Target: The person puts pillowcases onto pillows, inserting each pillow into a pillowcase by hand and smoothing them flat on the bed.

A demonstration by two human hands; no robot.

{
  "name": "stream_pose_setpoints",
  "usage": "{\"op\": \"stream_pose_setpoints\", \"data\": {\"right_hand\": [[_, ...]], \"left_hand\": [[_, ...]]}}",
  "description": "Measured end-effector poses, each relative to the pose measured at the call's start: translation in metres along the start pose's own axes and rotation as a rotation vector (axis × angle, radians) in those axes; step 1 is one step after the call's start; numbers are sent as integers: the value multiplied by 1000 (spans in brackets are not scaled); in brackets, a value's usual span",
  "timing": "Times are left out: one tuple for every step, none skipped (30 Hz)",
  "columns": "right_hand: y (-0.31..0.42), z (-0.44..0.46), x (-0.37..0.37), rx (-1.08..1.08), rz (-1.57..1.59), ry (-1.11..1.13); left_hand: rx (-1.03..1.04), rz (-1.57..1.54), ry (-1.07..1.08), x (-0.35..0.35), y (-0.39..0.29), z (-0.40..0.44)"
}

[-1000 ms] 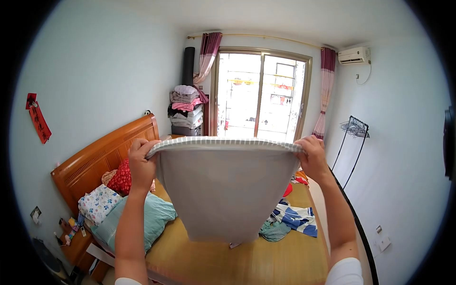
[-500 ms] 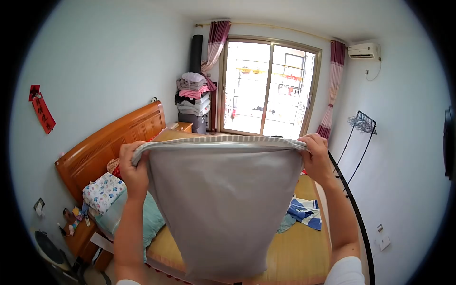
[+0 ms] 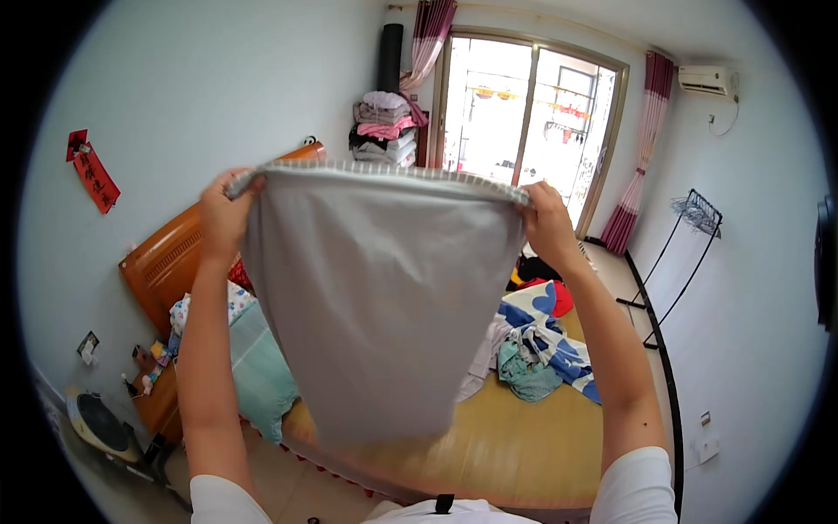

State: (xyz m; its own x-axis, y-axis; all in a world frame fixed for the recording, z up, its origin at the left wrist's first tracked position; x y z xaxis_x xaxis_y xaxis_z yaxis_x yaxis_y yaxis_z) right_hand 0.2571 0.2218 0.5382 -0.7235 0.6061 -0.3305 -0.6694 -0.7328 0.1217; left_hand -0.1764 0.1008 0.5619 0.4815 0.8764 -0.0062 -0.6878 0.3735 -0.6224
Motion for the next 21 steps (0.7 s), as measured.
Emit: {"op": "stream_pose_setpoints", "data": {"right_hand": [[-6,-1,6,39,52,-22],[-12,-3,9,102,97,-20],[-17,-9,11,166,142,-18],[-22,-19,13,179,147,-4],[-31,-33,16,235,171,-51],[-42,-49,19,291,193,-95],[-57,-72,25,194,34,-145],[-79,-102,34,219,-18,-122],[-96,-131,43,244,-69,-99],[-107,-161,50,661,195,-6],[-113,-195,56,1085,458,89],[-119,-228,57,1179,428,139],[-129,-269,64,1281,507,54],[-136,-303,63,1397,506,64],[-144,-337,57,1515,501,75],[-156,-372,50,1543,489,86],[-170,-409,43,1701,579,26],[-177,-439,35,1857,672,-43],[-179,-459,27,1883,665,-39],[-181,-478,17,1949,608,-106],[-179,-495,7,2013,545,-175]], "left_hand": [[-8,-28,-9,-10,-27,-3],[61,-138,16,-17,-51,-11],[121,-113,27,-24,-80,-26],[178,-88,39,-29,-106,-45],[330,-87,124,-32,-125,-65],[478,-88,209,-32,-139,-89],[552,-94,342,-28,-146,-116],[625,-102,476,-24,-153,-145],[579,-136,609,-15,-156,-178],[587,-223,711,-2,-152,-213],[518,-318,838,14,-142,-250],[441,-369,896,30,-133,-289],[364,-421,954,44,-126,-327],[278,-436,1003,56,-119,-362],[186,-449,1050,66,-113,-396],[161,-449,1071,74,-103,-431],[122,-396,1266,83,-92,-468],[83,-340,1462,89,-83,-499],[64,-336,1481,93,-76,-523],[-57,-405,1663,96,-71,-547],[-186,-478,1840,96,-72,-559]]}}
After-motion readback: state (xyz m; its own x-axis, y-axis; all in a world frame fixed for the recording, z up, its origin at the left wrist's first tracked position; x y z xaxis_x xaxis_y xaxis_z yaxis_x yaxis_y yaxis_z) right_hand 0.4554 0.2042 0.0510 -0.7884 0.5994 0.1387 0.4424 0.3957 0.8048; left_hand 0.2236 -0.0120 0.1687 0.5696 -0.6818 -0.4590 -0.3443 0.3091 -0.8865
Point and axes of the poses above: each hand's wrist, its own z-axis towards the middle knuckle, its own x-axis out of the palm, y = z × x, the point moved 2 cm from there along z, towards the middle knuckle, and after that the axes turned 11 degrees about -y, right-handed, at the moved point
